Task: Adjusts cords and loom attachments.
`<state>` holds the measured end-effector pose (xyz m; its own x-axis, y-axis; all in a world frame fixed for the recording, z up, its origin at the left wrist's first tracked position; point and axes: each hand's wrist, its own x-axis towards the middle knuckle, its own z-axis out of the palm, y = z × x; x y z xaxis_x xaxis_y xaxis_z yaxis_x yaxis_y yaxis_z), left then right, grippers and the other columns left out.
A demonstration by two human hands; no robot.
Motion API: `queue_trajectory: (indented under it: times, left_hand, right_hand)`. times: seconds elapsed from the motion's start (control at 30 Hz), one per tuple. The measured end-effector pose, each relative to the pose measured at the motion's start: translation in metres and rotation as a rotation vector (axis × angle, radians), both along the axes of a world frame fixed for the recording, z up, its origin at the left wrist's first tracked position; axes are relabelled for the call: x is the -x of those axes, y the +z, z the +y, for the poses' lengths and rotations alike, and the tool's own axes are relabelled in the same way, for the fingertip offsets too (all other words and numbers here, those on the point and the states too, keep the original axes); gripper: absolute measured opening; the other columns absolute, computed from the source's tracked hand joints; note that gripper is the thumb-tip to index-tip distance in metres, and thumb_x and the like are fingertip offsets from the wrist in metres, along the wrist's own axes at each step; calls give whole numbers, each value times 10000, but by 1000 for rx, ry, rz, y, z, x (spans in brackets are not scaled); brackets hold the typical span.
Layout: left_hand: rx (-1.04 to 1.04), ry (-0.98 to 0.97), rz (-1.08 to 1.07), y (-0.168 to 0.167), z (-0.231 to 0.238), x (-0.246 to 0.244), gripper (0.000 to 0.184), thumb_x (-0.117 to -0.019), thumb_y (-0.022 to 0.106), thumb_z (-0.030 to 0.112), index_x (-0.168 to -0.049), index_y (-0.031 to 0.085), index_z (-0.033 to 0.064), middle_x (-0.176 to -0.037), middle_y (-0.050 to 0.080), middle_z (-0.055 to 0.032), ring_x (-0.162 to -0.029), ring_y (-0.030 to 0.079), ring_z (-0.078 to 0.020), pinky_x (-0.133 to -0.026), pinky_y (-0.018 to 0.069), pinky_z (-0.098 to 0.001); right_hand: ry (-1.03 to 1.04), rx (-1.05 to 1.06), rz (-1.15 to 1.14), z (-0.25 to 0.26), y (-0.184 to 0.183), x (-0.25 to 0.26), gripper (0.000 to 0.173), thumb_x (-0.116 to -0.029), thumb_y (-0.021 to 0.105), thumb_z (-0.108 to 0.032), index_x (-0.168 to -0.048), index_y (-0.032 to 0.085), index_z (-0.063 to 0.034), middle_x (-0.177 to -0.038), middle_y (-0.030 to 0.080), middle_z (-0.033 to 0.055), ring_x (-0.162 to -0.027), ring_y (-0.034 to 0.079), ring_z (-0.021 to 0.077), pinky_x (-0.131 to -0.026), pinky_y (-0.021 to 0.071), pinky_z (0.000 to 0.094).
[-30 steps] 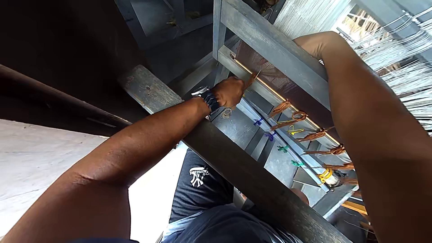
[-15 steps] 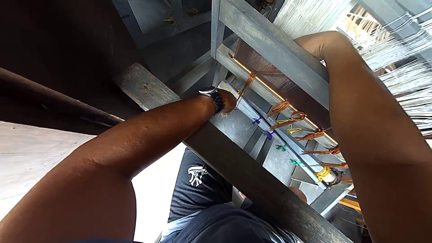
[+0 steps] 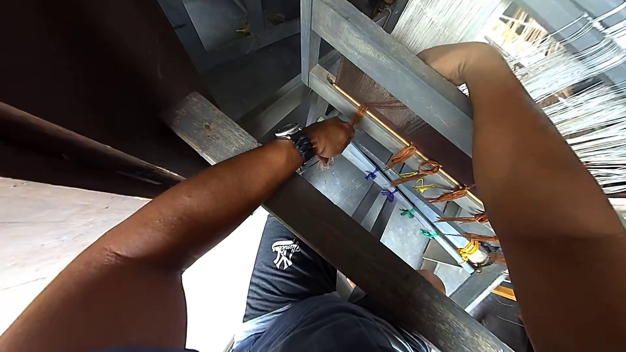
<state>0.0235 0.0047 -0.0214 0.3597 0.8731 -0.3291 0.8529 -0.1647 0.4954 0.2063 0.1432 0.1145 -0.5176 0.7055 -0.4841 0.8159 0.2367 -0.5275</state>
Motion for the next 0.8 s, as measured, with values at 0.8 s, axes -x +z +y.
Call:
queue_trajectory:
  times: [0.8]
  left_hand:
    - [11, 197, -14, 0, 16, -7, 173, -1078, 504, 136, -1142, 617, 21, -777, 664, -140, -571, 675, -223, -584, 607, -385]
  right_hand:
    - [17, 24, 37, -2, -1, -1, 195, -1057, 454, -152, -956, 620, -165, -758, 626, -60, -657, 617, 6, -602, 527, 194]
